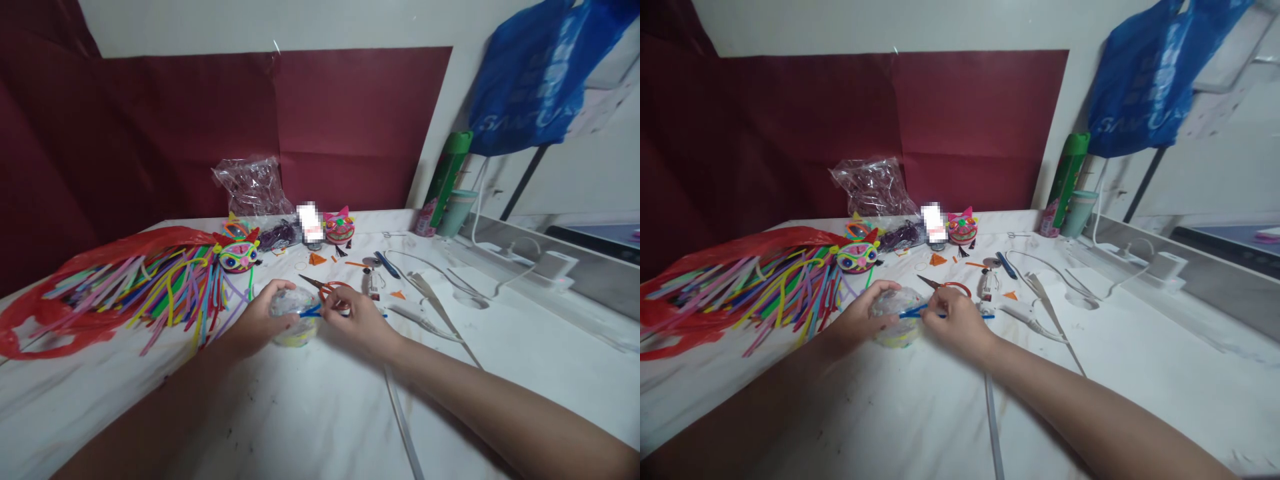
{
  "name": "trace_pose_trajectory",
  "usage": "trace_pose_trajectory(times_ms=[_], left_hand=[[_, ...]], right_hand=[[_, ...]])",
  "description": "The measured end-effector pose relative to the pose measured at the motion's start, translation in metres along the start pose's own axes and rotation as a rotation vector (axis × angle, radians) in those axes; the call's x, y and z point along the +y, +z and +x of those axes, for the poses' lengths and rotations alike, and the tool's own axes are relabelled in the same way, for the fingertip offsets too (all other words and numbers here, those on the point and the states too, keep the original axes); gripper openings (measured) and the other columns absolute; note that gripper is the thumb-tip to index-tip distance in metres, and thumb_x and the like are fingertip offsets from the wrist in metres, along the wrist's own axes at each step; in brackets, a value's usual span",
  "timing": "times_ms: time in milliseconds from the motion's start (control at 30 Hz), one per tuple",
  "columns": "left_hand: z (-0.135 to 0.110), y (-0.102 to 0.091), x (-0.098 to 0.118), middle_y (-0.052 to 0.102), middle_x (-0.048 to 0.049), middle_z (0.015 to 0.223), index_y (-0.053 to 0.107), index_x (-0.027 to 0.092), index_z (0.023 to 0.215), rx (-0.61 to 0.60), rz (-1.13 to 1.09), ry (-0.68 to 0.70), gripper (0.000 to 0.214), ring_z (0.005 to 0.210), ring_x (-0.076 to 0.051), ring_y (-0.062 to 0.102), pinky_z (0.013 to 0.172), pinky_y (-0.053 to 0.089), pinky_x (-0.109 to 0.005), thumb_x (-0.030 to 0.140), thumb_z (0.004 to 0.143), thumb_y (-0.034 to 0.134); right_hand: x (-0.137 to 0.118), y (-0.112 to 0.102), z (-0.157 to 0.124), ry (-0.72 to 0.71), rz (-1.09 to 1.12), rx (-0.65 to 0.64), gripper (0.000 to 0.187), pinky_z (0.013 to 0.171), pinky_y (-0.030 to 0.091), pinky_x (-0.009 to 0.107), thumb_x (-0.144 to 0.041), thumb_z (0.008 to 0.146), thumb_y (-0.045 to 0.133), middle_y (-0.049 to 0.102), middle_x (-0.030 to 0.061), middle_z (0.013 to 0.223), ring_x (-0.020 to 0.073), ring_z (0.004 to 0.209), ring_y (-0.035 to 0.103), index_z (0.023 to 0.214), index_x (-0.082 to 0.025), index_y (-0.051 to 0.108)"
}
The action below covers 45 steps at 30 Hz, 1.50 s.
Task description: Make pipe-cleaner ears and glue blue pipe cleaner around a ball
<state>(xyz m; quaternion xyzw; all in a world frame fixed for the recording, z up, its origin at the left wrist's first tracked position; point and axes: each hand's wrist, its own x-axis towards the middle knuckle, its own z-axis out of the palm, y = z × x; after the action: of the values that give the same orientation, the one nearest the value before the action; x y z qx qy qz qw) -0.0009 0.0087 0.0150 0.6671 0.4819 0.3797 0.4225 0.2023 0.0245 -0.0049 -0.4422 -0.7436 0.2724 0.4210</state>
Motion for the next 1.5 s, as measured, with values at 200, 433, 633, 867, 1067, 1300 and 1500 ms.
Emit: trace_pose_trajectory(times_ms=[200,433,633,867,1067,1300,1500], left_hand=[[-0.007,0.012,0.002,0.054,-0.0093,0.115,0.049,0.019,0.112,0.158,0.272,0.123,0.048,0.109,-0.030,0.052,0.095,0.041,-0.042,0.026,0.068,0.064],[-0.010,0.024,-0.001,0.052,-0.0101,0.114,0.047,0.020,0.111,0.214,0.469,0.285,0.047,0.113,-0.029,0.049,0.100,0.038,-0.043,0.022,0.066,0.063],[-0.011,0.028,-0.003,0.052,-0.0108,0.114,0.046,0.019,0.111,0.255,0.509,0.398,0.047,0.113,-0.029,0.049,0.100,0.040,-0.046,0.019,0.066,0.060],[-0.011,0.028,-0.004,0.052,-0.0117,0.114,0.047,0.018,0.111,0.248,0.505,0.396,0.047,0.113,-0.029,0.049,0.100,0.039,-0.046,0.020,0.066,0.060],[-0.006,0.017,-0.002,0.053,-0.0104,0.114,0.049,0.018,0.112,0.208,0.368,0.207,0.048,0.110,-0.030,0.051,0.097,0.039,-0.045,0.025,0.066,0.063],[0.000,0.004,-0.012,0.058,-0.0048,0.102,0.043,0.021,0.117,0.051,0.026,0.065,0.056,0.090,-0.025,0.058,0.076,0.047,-0.036,0.033,0.068,0.066],[0.004,0.004,-0.023,0.056,-0.0056,0.107,0.042,0.021,0.117,-0.024,-0.051,0.131,0.059,0.096,-0.024,0.056,0.080,0.045,-0.033,0.040,0.069,0.069]], right_hand=[[0.002,-0.006,-0.004,-0.117,0.000,0.006,0.007,0.062,0.042,0.026,-0.023,0.075,0.054,0.062,0.0029,0.073,0.0174,0.072,0.057,0.070,-0.020,0.057],[-0.002,-0.004,-0.011,-0.126,-0.017,0.011,0.005,0.071,0.044,0.030,-0.022,0.070,0.061,0.063,0.0034,0.076,0.0188,0.076,0.058,0.070,-0.020,0.056],[-0.001,-0.004,-0.011,-0.150,-0.058,0.014,0.006,0.070,0.045,0.029,-0.016,0.068,0.058,0.062,0.0019,0.074,0.0178,0.075,0.058,0.069,-0.020,0.054],[0.002,-0.003,-0.011,-0.142,-0.030,0.028,0.006,0.068,0.045,0.028,-0.018,0.068,0.061,0.063,0.0015,0.074,0.0173,0.074,0.059,0.069,-0.020,0.055],[-0.001,-0.008,-0.011,-0.150,0.016,0.080,0.005,0.061,0.045,0.026,-0.020,0.078,0.054,0.062,0.0023,0.075,0.0165,0.071,0.059,0.075,-0.019,0.057],[-0.001,-0.006,-0.014,-0.308,-0.117,0.020,0.008,0.063,0.045,0.028,-0.019,0.083,0.055,0.066,0.0051,0.076,0.0175,0.072,0.060,0.078,-0.018,0.060],[0.001,-0.004,-0.013,-0.231,-0.052,-0.003,0.012,0.058,0.043,0.024,-0.020,0.084,0.056,0.064,0.0016,0.069,0.0139,0.064,0.057,0.073,-0.018,0.060]])
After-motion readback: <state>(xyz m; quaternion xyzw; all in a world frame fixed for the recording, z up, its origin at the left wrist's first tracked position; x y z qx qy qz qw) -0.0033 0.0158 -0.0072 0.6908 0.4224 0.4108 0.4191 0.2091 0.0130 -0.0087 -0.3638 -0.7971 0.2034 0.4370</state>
